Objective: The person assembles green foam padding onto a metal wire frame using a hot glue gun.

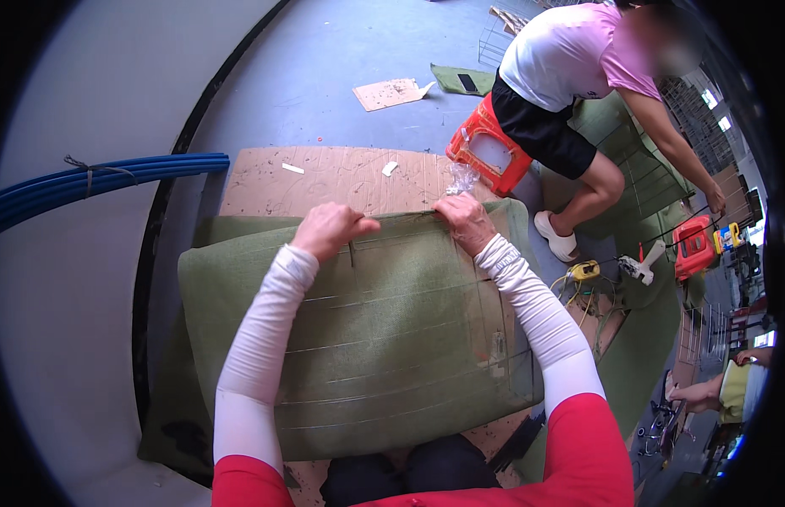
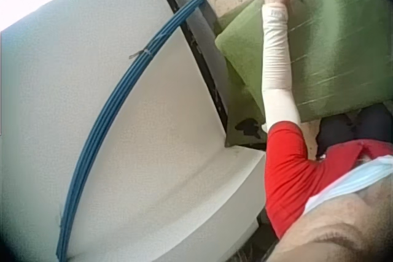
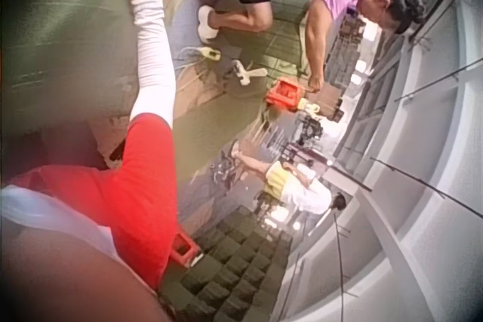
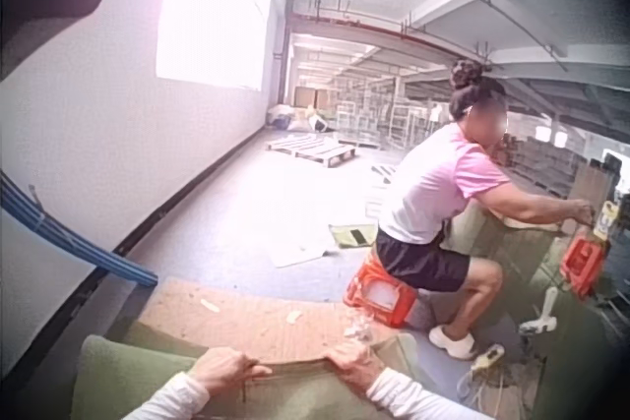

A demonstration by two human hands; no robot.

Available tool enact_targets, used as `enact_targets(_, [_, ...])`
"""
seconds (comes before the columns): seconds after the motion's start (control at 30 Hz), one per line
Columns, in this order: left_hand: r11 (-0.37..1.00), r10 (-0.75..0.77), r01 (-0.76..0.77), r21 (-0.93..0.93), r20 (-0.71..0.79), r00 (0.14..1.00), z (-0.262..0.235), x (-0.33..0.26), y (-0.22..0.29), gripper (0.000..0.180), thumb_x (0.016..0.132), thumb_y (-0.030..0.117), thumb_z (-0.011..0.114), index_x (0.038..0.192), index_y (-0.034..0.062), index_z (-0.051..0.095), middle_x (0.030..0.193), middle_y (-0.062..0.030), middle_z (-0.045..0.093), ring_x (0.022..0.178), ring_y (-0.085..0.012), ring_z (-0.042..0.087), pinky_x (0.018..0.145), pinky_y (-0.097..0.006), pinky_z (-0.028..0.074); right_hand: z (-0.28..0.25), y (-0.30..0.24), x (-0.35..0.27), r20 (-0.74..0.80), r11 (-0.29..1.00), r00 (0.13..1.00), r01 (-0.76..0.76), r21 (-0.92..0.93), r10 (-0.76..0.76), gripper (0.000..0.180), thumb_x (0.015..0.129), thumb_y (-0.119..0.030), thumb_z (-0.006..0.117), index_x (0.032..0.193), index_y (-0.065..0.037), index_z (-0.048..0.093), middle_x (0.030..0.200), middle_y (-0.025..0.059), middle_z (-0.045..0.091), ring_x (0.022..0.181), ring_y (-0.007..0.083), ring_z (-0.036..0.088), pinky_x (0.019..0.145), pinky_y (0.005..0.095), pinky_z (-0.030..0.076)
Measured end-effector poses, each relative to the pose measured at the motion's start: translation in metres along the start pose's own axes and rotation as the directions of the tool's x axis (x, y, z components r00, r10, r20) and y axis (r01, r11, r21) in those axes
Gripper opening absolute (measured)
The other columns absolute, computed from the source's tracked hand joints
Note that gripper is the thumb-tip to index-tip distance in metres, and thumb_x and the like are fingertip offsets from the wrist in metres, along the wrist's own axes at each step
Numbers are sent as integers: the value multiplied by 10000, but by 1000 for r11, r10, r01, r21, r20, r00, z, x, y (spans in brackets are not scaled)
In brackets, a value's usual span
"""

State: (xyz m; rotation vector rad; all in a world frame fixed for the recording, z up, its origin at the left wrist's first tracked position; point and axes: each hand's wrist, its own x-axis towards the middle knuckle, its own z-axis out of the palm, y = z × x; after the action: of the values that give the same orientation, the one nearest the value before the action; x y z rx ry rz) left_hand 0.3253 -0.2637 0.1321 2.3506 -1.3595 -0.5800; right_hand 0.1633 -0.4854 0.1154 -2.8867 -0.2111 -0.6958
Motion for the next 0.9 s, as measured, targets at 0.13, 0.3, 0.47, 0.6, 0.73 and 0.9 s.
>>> enact_targets(0.13, [984, 128, -90, 153, -262, 956, 13, -8, 4, 424, 826, 492, 536, 807, 97, 688, 608, -131, 593, 611, -293, 606, 593, -394, 475, -5, -3, 1, 10, 1000, 1000, 5, 9, -5, 166, 816, -126, 559, 966, -56, 566, 754, 117, 596, 722, 276, 592, 682, 365, 448])
enact_targets(0.3, [990, 45, 1, 138, -331, 943, 17, -10, 10, 331, 771, 438, 621, 794, 117, 699, 657, -105, 628, 664, -254, 633, 616, -375, 488, -30, -16, 19, 335, 998, 940, -62, -12, 63, 411, 879, -364, 499, 1114, -27, 515, 845, 143, 624, 786, 296, 605, 733, 372, 466])
enact_targets(0.47, [985, -1, 63, 160, -360, 933, 15, -18, 12, 310, 757, 436, 638, 777, 133, 700, 666, -107, 631, 669, -258, 633, 616, -381, 492, -4, -52, 81, 42, 981, 981, 191, -11, -191, 435, 908, -410, 430, 1078, -17, 506, 928, 195, 602, 899, 306, 587, 786, 382, 454])
enact_targets(0.6, [969, -71, 164, 182, -433, 899, 34, -8, 2, 301, 719, 446, 669, 743, 147, 693, 689, -106, 640, 686, -264, 634, 629, -384, 496, 34, -62, 88, 555, 949, 832, -159, 271, -19, 432, 927, -453, 356, 1033, -73, 533, 858, 206, 611, 848, 354, 591, 777, 411, 456])
enact_targets(0.73, [994, 105, -93, 64, -224, 969, 7, -18, 5, 372, 675, 441, 709, 851, 115, 676, 710, -126, 639, 710, -298, 631, 649, -396, 489, 34, -65, 77, 485, 992, 874, -64, 108, 3, 426, 910, -477, 396, 881, -76, 536, 693, 160, 612, 706, 339, 619, 636, 447, 468])
enact_targets(0.9, [936, 74, -141, -322, -211, 975, -41, -24, -41, 544, 699, 523, 696, 958, 47, 657, 818, -181, 650, 790, -279, 651, 688, -395, 494, 36, -68, 76, 398, 997, 915, 78, -17, -65, 409, 862, -479, 482, 798, -81, 550, 580, 133, 573, 585, 303, 614, 518, 402, 468])
